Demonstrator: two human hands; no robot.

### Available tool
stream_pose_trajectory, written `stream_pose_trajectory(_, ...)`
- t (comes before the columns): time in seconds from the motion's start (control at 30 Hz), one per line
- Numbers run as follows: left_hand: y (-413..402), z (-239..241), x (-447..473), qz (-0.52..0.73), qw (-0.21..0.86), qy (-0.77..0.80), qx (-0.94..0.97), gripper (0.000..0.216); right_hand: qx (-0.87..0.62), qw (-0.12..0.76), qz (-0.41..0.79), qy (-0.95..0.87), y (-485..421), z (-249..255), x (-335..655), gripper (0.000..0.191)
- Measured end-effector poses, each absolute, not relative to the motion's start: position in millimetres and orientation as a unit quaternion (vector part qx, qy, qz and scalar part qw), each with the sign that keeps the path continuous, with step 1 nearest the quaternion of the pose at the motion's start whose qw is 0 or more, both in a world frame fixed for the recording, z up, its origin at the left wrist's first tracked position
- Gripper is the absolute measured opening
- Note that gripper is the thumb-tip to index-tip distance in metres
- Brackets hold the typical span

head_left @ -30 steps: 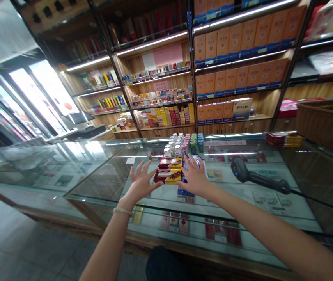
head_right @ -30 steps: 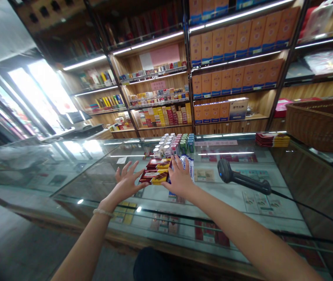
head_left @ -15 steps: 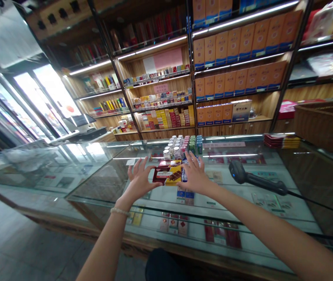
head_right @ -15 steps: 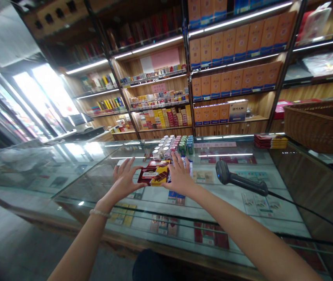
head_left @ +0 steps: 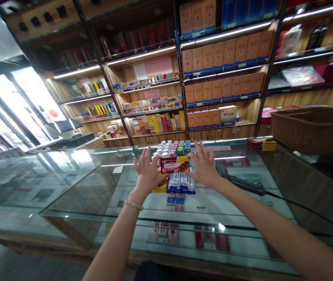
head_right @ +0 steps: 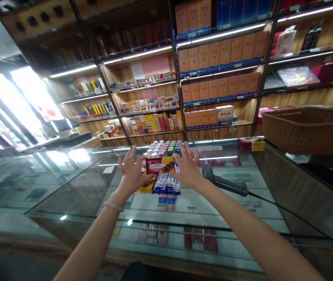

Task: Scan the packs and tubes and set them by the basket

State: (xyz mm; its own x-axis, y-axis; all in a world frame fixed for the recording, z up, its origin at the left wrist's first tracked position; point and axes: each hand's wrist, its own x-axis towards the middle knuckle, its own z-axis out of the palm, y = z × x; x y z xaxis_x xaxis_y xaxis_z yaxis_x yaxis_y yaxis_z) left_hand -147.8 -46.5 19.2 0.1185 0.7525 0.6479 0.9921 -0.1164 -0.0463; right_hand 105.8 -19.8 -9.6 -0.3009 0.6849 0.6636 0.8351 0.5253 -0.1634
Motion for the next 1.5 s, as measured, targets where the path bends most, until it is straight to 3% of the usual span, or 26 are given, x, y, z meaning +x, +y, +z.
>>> stream_pose_trajectory(0.27,-20.9,20.3,-79.6,-0.270,0.220,-0.597,-0.722,0.077,-0.533,0.354,-0.144,-0.755,-5.8,-9.0,166.9,0.061)
stream_pose_trajectory(0.73,30.3,21.8,38.1,-0.319,0.216,-0.547,-0.743,0.064,-0.595,0.333,-0.205,-0.702,23.4,-4.2,275.2,0.058)
stream_pose_trajectory(1.3,27.0,-1.3,50.9,-0.323,0.204,-0.561,-0.734,0.068,-0.577,0.335,-0.228,-0.709,10.9,-12.7,289.5,0.057)
stream_pose_trajectory(1.5,19.9,5.9,53.5,-0.324,0.240,-0.543,-0.736,0.083,-0.558,0.357,-0.283,-0.694,2.0,-4.4,286.0,0.060)
